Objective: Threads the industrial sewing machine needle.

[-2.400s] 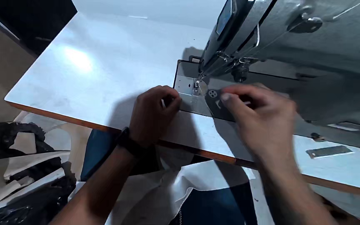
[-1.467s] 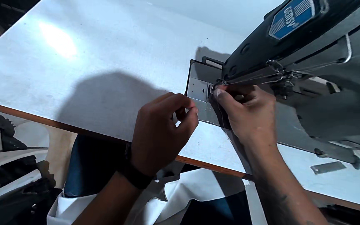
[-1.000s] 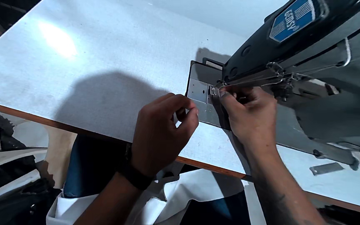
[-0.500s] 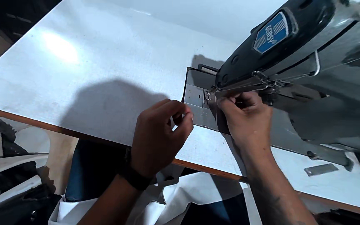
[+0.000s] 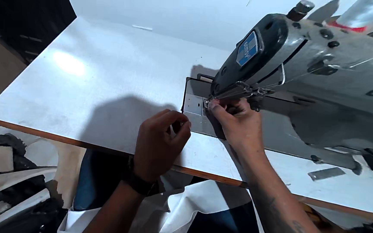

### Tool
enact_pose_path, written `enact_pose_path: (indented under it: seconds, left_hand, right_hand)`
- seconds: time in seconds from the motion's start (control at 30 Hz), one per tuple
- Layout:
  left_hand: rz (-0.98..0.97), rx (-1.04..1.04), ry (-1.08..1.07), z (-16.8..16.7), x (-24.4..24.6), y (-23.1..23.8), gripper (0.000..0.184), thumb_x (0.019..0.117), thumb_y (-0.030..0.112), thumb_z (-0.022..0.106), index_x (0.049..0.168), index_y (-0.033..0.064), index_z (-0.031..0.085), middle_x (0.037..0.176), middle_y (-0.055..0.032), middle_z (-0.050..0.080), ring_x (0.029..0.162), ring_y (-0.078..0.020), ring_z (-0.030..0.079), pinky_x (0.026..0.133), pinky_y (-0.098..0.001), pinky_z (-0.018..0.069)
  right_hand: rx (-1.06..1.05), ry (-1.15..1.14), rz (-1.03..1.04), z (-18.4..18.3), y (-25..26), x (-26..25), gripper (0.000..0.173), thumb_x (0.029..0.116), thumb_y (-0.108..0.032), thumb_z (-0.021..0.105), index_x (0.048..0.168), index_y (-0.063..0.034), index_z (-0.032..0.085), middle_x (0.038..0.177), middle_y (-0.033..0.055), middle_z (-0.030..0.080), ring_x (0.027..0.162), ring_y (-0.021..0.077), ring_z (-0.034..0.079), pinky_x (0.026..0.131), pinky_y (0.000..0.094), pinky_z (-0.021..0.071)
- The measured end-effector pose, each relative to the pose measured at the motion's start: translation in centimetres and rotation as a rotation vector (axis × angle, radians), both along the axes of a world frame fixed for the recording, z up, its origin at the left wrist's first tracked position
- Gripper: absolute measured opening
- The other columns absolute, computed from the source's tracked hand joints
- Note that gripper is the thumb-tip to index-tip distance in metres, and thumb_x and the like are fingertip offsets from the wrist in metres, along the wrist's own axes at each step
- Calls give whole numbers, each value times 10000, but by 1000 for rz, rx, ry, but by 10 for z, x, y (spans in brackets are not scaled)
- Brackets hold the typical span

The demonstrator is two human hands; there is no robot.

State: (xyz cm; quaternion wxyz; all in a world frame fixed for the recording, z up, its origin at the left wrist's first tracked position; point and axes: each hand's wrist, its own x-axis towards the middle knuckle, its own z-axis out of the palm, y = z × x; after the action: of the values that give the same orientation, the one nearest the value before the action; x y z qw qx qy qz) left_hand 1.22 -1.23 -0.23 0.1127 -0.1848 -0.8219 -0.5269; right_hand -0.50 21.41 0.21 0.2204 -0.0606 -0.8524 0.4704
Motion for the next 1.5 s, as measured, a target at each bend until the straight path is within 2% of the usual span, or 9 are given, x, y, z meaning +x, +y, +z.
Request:
enact_pose_path:
  seconds: [0.2, 0.37, 0.5, 0.63, 0.87, 1.0, 1.13, 1.33, 1.5]
  left_hand:
    - [7, -9, -2, 1, 1, 2, 96, 975, 271, 682, 1018, 215, 748, 786, 111, 626, 573, -34, 533, 462, -226, 463]
    - [20, -28, 4, 0, 1, 3, 98, 976, 287, 681, 1012, 227, 749, 788, 116, 624, 578, -32, 534, 468, -230, 469]
    - [21, -65, -1, 0, 2, 4, 106, 977, 302, 678, 1020, 236, 749, 792, 121, 623, 586, -30, 539, 479, -237, 477]
    - [13, -82, 7, 0, 1, 4, 107, 976, 303, 673, 1009, 237, 750, 798, 120, 630, 597, -30, 549, 494, -244, 489]
    - [-37, -116, -78, 9, -5, 12, 107, 986, 309, 665, 998, 252, 754, 810, 109, 663, 628, -58, 590, 533, -305, 526]
    - [-24, -149, -145, 15, -26, 37, 301, 1005, 429, 588, 876, 232, 776, 739, 87, 690, 663, -88, 648, 616, -420, 569]
    - [-84, -278, -455, 31, -51, 67, 525, 1028, 541, 458, 725, 177, 684, 661, 8, 667, 649, -189, 660, 603, -533, 524]
    - [-135, -154, -520, 27, -67, 65, 291, 985, 401, 636, 926, 165, 795, 716, 17, 716, 639, -156, 664, 639, -494, 556]
    - [-109, -157, -570, 28, -74, 76, 347, 971, 457, 642, 892, 145, 773, 713, -18, 679, 666, -201, 650, 646, -522, 542]
  right_hand:
    - [18, 9, -26, -1, 3, 0, 103, 854, -199, 763, 945, -193, 714, 823, -50, 687, 664, 86, 625, 563, 295, 531]
    - [88, -39, -44, -1, 3, 0, 295, 844, -380, 800, 1069, -214, 706, 900, -54, 694, 742, 78, 655, 644, 331, 581]
    - [18, 21, -17, -2, 4, -1, 148, 894, -254, 809, 994, -172, 739, 872, -36, 728, 738, 90, 681, 670, 328, 601]
    - [-72, 70, 90, 2, 8, 4, 68, 889, -182, 764, 946, -160, 732, 871, -7, 690, 693, 127, 630, 585, 313, 543]
    - [-75, 21, 194, 9, 14, 15, 45, 891, -168, 700, 917, -175, 736, 959, 3, 687, 729, 136, 636, 576, 312, 534]
    - [-15, 32, 212, 4, 15, 14, 59, 891, -172, 706, 937, -178, 743, 964, 2, 672, 684, 115, 608, 553, 298, 522]
    - [74, 54, 198, -1, 11, 14, 58, 891, -225, 728, 938, -202, 753, 859, -40, 660, 666, 87, 592, 557, 297, 512]
    - [229, 43, 165, -4, 12, 14, 72, 914, -289, 692, 903, -252, 754, 841, -73, 646, 729, 83, 595, 631, 354, 515]
    - [282, 31, 133, -4, 10, 16, 87, 922, -300, 687, 890, -261, 758, 869, -68, 652, 801, 97, 619, 680, 385, 533]
